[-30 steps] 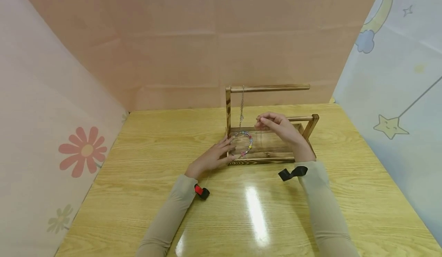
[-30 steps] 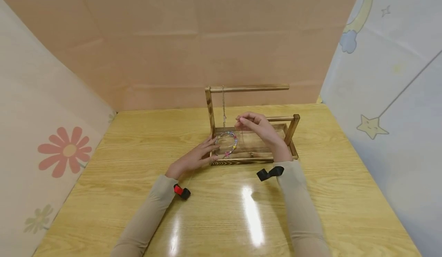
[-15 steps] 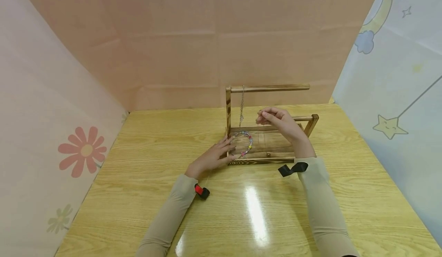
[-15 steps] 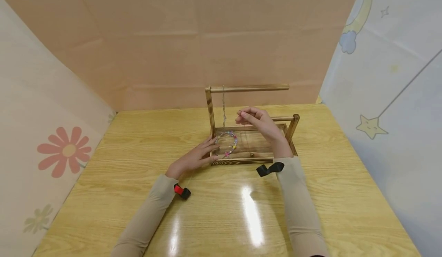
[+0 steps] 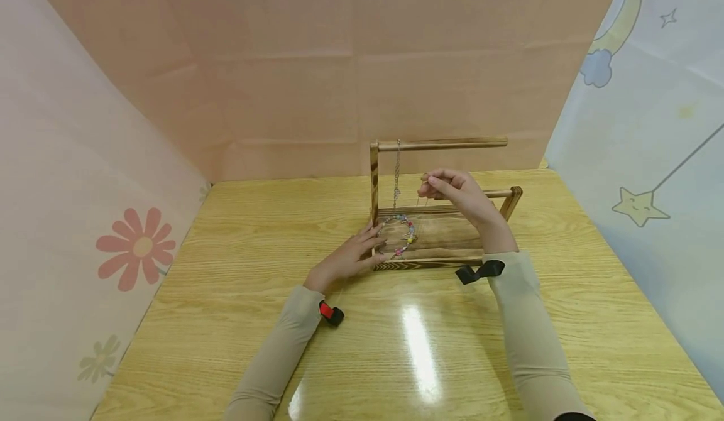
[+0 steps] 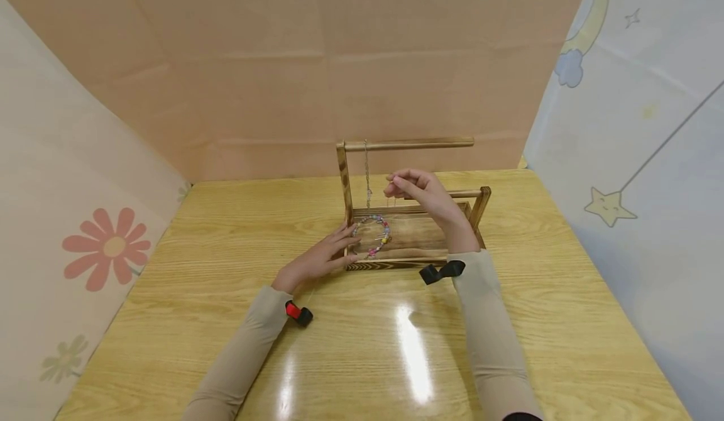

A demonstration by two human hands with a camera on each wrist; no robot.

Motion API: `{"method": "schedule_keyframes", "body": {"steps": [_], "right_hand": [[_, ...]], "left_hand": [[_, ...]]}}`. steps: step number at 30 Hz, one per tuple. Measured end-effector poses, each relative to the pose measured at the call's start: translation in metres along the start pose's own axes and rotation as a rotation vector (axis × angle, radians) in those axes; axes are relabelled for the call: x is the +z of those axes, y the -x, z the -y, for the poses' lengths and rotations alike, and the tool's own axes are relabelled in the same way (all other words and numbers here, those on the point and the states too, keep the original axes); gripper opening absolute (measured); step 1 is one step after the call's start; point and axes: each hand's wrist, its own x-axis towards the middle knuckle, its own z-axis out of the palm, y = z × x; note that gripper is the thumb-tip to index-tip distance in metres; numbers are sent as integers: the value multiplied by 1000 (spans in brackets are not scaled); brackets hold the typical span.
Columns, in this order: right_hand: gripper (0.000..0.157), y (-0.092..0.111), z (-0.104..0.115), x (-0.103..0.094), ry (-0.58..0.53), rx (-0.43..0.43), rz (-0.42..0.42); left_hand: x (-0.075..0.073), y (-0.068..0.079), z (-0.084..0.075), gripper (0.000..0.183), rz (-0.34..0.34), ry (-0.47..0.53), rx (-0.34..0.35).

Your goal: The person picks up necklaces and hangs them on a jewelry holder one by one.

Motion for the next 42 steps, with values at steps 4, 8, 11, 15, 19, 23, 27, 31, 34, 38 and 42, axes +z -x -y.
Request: {"method": "schedule_keyframes", "body": {"steps": [4, 8, 11, 15, 19, 23, 27, 31, 34, 38, 42], "right_hand": [[25, -2, 4, 1, 20, 8, -19], [25, -3, 8, 1, 18, -13, -38], [25, -3, 11, 2, -9, -36, -44], [23, -2, 14, 3, -36, -46, -55], [24, -5, 16, 2, -25, -41, -69], [25, -11, 15, 2, -1, -46, -73], [26, -17, 14, 0, 5, -54, -73], [30, -23, 13, -2, -14, -71, -67], [33, -25, 13, -2, -29, -83, -60], [31, -27, 16, -2, -43, -86, -60], [32, -29, 18, -3, -58, -102, -59]], "left_hand": [[0, 1, 0, 56, 2, 1, -6], [0, 1, -1, 56, 2, 1, -6], [-1, 1, -2, 56, 2, 0, -5], [-1, 1, -3, 56, 2, -3, -4], [-2, 2, -3, 57, 2, 1, -3], [-2, 2, -3, 57, 0, 3, 4], [-2, 2, -4, 57, -2, 5, 9], [-2, 2, -4, 57, -3, 11, 11], [-2, 3, -5, 56, -3, 15, 13], [-1, 2, -4, 56, -2, 19, 13], [-1, 1, -2, 57, 1, 16, 4]]}}
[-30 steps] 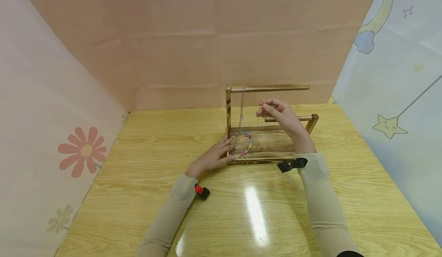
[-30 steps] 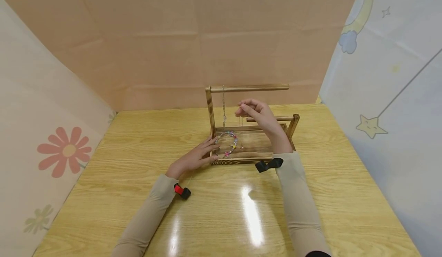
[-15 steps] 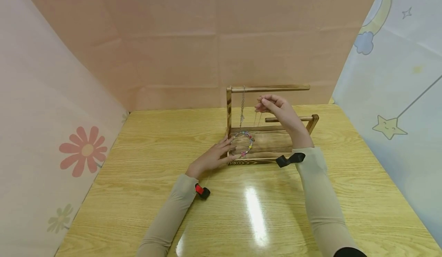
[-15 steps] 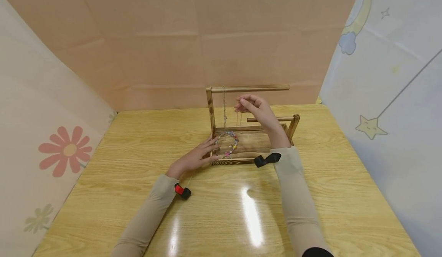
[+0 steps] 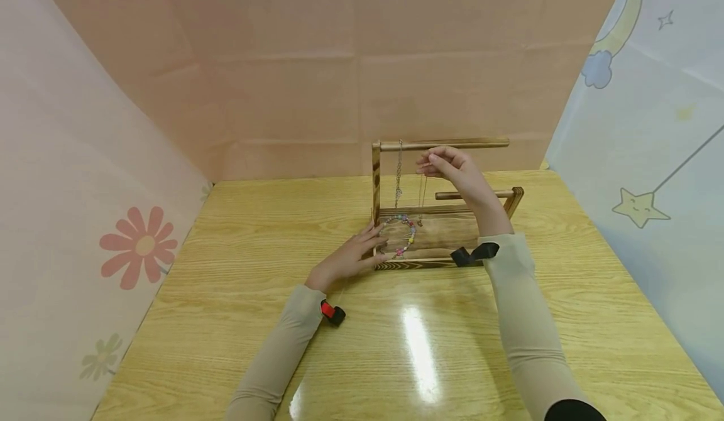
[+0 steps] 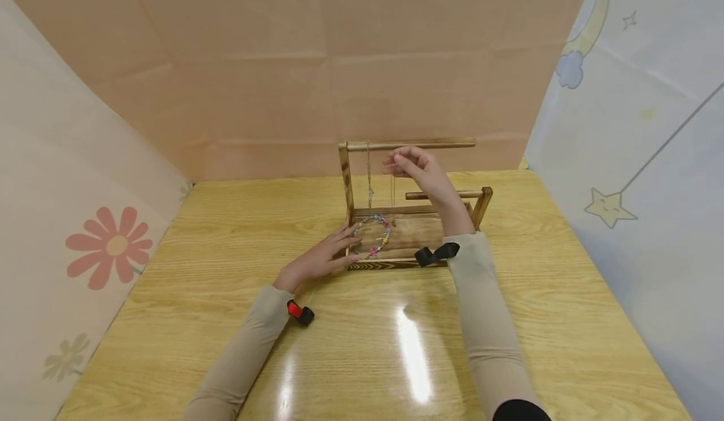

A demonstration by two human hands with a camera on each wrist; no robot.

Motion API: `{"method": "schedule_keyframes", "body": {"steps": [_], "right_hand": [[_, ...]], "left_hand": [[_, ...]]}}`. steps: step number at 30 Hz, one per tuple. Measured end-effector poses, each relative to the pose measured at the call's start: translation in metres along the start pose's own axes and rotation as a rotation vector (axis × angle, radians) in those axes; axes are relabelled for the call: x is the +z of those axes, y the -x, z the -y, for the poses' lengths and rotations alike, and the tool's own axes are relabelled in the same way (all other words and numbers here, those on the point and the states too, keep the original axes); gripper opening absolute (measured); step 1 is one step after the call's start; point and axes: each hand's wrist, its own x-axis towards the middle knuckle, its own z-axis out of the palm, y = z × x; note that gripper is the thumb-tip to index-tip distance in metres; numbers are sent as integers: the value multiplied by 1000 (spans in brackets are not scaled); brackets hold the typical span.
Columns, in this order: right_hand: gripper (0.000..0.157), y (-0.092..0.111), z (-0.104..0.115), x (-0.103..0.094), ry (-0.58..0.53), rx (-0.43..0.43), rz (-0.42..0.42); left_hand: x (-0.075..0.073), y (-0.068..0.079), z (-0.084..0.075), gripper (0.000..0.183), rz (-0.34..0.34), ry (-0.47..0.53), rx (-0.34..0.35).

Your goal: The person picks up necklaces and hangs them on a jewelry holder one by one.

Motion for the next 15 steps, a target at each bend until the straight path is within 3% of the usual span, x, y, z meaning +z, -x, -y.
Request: {"method": "schedule_keyframes", "body": {"steps": [9, 15], "right_hand": [[22, -2, 3, 3, -26, -30, 7], [25, -1, 6, 3, -17, -28, 9]], "left_hand": [[-2, 2, -2, 56, 0, -6, -1], [-2, 3, -3, 56, -4, 0, -1]]}}
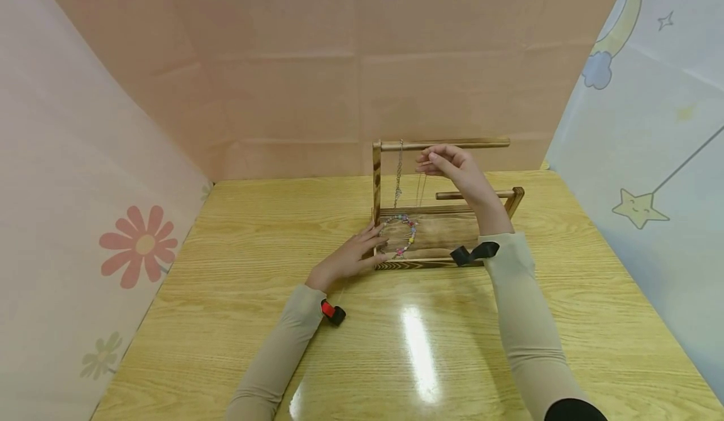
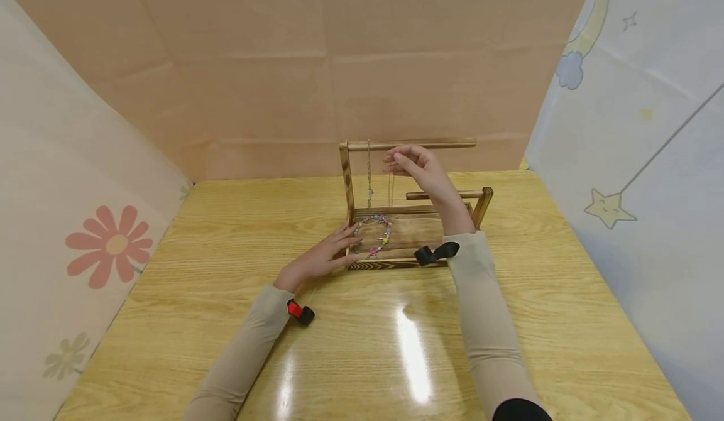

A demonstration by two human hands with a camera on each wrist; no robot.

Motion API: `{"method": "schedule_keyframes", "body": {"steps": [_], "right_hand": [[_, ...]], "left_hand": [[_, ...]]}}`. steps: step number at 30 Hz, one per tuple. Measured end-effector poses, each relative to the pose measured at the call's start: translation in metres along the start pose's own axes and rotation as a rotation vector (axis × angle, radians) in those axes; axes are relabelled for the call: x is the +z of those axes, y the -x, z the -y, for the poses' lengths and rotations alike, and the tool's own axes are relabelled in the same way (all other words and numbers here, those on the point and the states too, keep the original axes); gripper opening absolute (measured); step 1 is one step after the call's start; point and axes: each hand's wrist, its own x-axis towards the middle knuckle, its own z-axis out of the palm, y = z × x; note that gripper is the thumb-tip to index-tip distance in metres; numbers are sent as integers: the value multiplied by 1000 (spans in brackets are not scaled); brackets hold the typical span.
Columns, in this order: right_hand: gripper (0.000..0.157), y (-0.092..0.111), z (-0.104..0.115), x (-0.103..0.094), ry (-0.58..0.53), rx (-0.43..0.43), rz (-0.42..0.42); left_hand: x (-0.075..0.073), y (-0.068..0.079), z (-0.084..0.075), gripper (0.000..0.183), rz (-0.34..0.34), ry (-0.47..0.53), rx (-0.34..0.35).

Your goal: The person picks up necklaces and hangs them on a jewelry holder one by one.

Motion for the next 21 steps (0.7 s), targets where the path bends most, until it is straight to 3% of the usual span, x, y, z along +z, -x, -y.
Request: {"method": "schedule_keyframes", "body": {"steps": [8, 21], "right_hand": [[31, -1, 3, -2, 39, 2, -8], [30, -4, 14, -4, 4, -35, 6]], "left_hand": [[2, 0, 2, 56, -4, -10, 6], [2, -1, 0, 57, -4, -5, -1]]}}
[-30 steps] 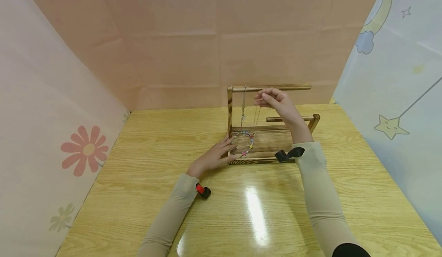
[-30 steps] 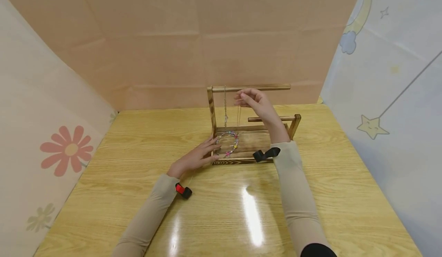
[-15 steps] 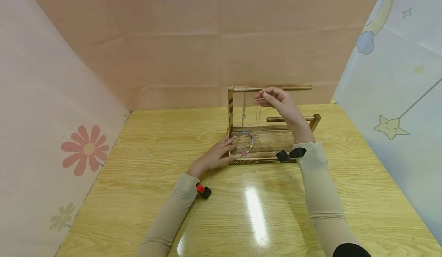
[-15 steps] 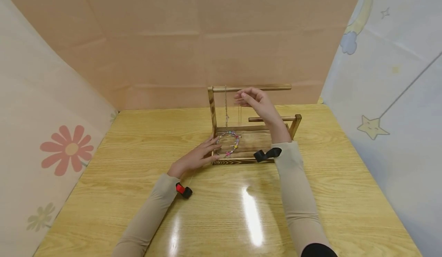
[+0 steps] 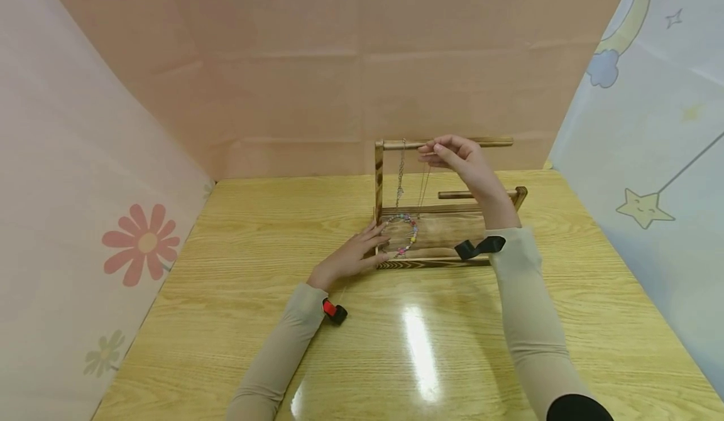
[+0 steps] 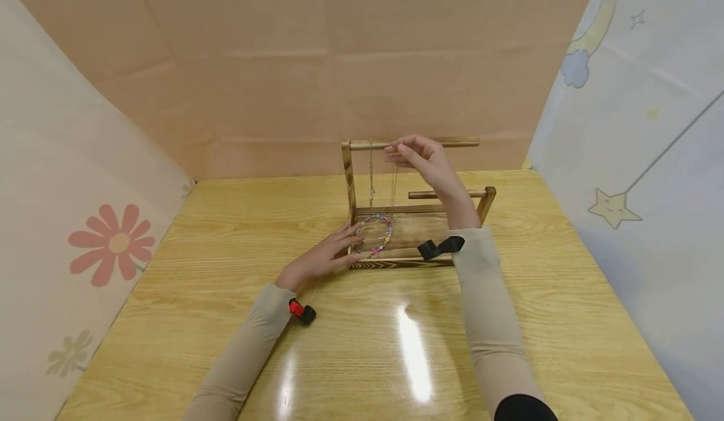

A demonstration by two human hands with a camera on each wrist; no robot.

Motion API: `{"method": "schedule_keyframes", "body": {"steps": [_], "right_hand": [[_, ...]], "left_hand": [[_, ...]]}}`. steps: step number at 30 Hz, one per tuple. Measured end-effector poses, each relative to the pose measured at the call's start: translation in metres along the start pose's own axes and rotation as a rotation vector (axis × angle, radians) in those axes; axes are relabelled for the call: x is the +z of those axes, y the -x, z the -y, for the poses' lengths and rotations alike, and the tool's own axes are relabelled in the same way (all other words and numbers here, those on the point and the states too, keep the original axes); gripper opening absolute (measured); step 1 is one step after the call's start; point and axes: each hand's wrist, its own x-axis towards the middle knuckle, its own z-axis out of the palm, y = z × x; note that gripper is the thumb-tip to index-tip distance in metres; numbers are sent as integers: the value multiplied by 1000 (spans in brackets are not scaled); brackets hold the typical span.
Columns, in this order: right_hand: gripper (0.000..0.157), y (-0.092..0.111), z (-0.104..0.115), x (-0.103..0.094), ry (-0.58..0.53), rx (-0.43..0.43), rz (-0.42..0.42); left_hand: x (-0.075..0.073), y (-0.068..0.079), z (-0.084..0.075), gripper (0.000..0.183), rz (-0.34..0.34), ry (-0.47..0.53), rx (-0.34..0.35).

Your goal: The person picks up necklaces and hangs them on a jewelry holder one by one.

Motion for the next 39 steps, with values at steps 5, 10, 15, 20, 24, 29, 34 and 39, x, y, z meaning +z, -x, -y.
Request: {"method": "schedule_keyframes", "body": {"steps": [5, 10, 15, 20, 24, 29, 34, 39], "right_hand": [[29, -3, 4, 0, 9, -37, 6], [29, -3, 6, -2, -17, -42, 2], [28, -3, 8, -4, -4, -43, -12], [30, -2, 11, -6, 12, -37, -31], [31, -2, 13, -8, 5, -41, -40], [32, -2, 13, -10, 6, -48, -45], [29, -1, 14, -12, 21, -42, -58], [31, 1, 15, -14, 25, -33, -72]], "left_hand": [[0, 0, 0, 56, 2, -2, 1], [0, 0, 0, 56, -1, 4, 3], [0, -1, 1, 56, -1, -1, 2], [1, -2, 2, 56, -4, -13, 8], [1, -2, 2, 57, -4, -9, 5], [0, -1, 1, 56, -2, -13, 5], [-1, -1, -1, 55, -2, -15, 7], [-1, -1, -1, 55, -11, -24, 13]]}}
